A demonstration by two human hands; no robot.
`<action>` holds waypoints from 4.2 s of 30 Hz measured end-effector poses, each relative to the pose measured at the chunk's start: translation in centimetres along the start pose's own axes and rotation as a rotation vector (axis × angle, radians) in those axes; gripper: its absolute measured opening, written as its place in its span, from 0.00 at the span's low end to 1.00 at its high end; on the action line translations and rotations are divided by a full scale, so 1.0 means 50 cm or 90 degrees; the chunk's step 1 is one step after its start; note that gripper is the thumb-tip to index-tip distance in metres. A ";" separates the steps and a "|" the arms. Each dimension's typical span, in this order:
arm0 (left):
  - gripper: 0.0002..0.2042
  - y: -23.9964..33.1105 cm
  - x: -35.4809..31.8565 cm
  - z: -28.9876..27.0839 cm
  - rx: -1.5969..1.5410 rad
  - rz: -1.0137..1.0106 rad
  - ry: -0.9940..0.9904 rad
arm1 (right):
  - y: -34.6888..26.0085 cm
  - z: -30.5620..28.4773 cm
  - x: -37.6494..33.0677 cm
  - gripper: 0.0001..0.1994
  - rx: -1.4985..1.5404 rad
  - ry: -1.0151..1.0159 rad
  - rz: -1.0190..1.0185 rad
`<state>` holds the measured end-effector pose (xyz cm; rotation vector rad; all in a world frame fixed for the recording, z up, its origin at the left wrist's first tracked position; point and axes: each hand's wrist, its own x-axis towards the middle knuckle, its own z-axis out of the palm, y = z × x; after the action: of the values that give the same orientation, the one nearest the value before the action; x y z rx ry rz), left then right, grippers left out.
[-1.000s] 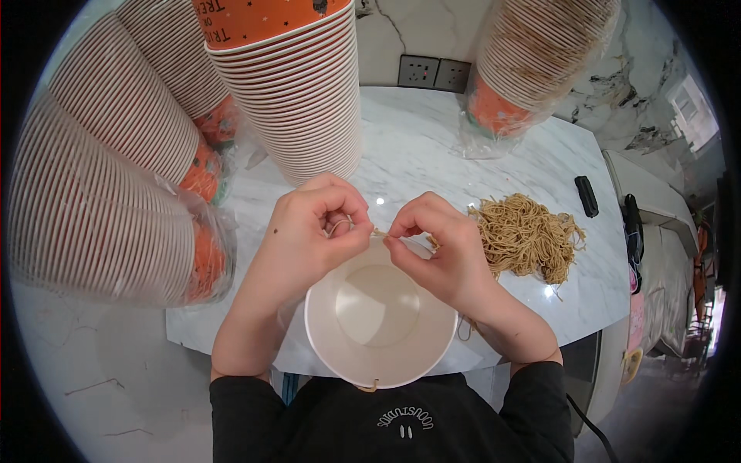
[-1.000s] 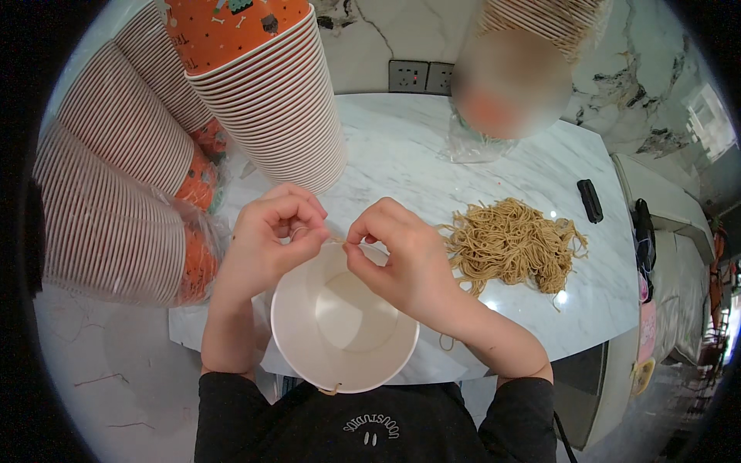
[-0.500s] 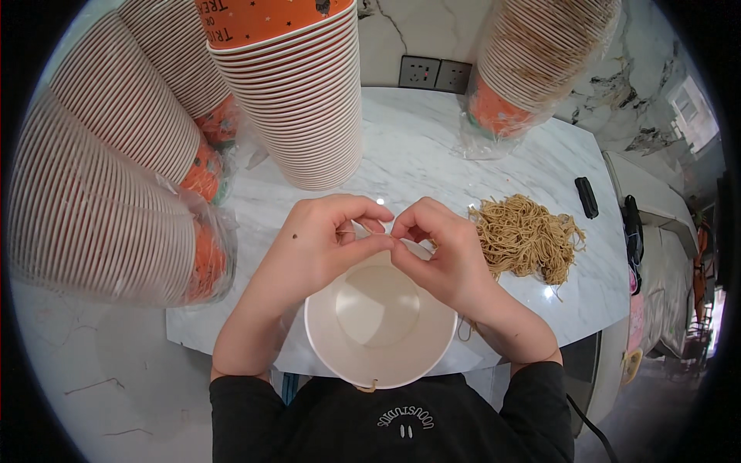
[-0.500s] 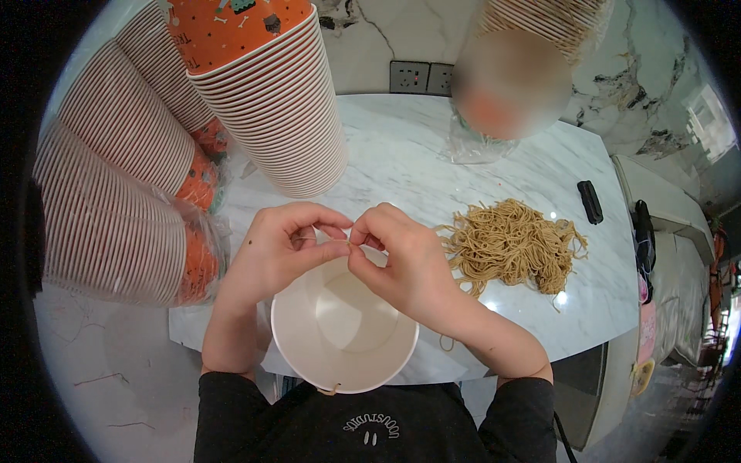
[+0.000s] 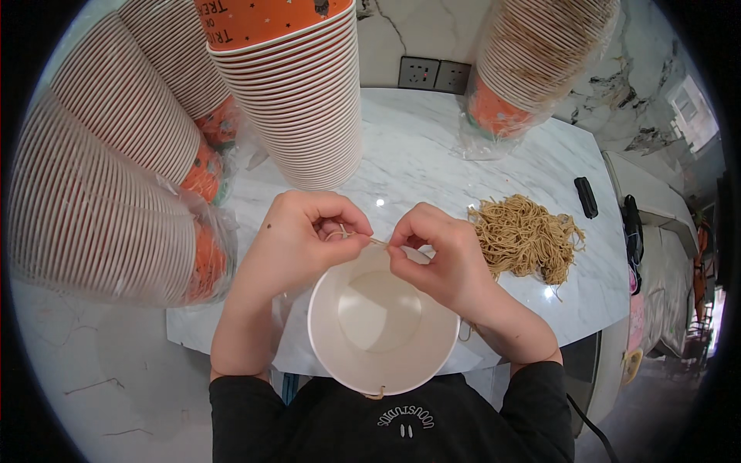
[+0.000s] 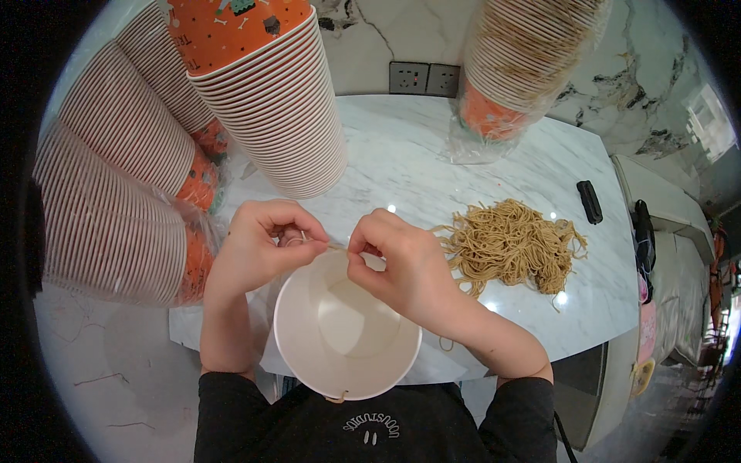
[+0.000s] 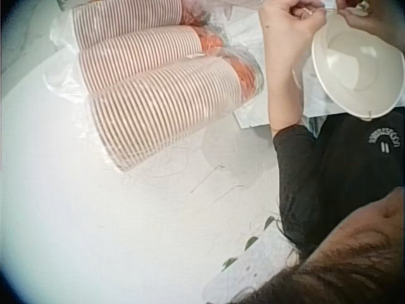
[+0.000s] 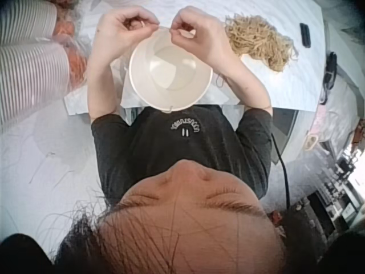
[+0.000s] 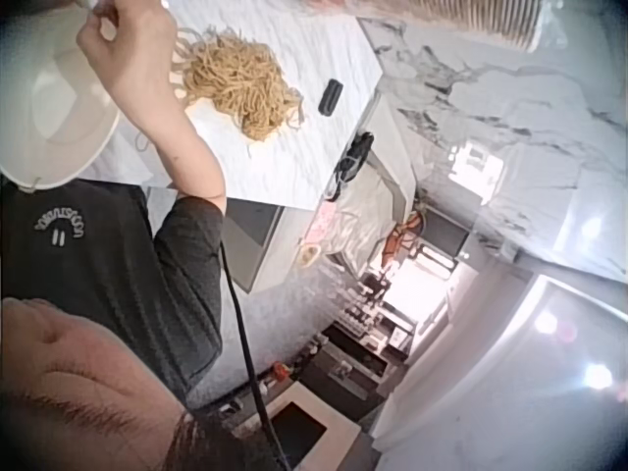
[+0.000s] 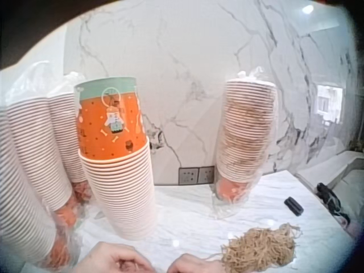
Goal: Tying rubber bands around the rims of individual paper bowls from a stack.
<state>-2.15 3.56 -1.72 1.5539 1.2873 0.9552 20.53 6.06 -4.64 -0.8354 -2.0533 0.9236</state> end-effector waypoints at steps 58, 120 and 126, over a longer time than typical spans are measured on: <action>0.10 0.040 -0.003 0.020 0.367 0.445 0.163 | 0.129 -0.183 0.071 0.06 0.077 0.372 0.049; 0.64 0.351 0.240 -0.286 -0.009 0.658 0.644 | 0.018 0.155 0.380 0.55 -0.148 0.337 -0.239; 0.53 0.350 0.106 -0.219 -0.126 0.752 0.570 | 0.043 0.063 0.383 0.50 -0.087 0.182 -0.247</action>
<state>-6.07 9.10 18.48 1.7416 0.6074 2.6392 8.42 21.04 -1.30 -0.5697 -1.9445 0.4286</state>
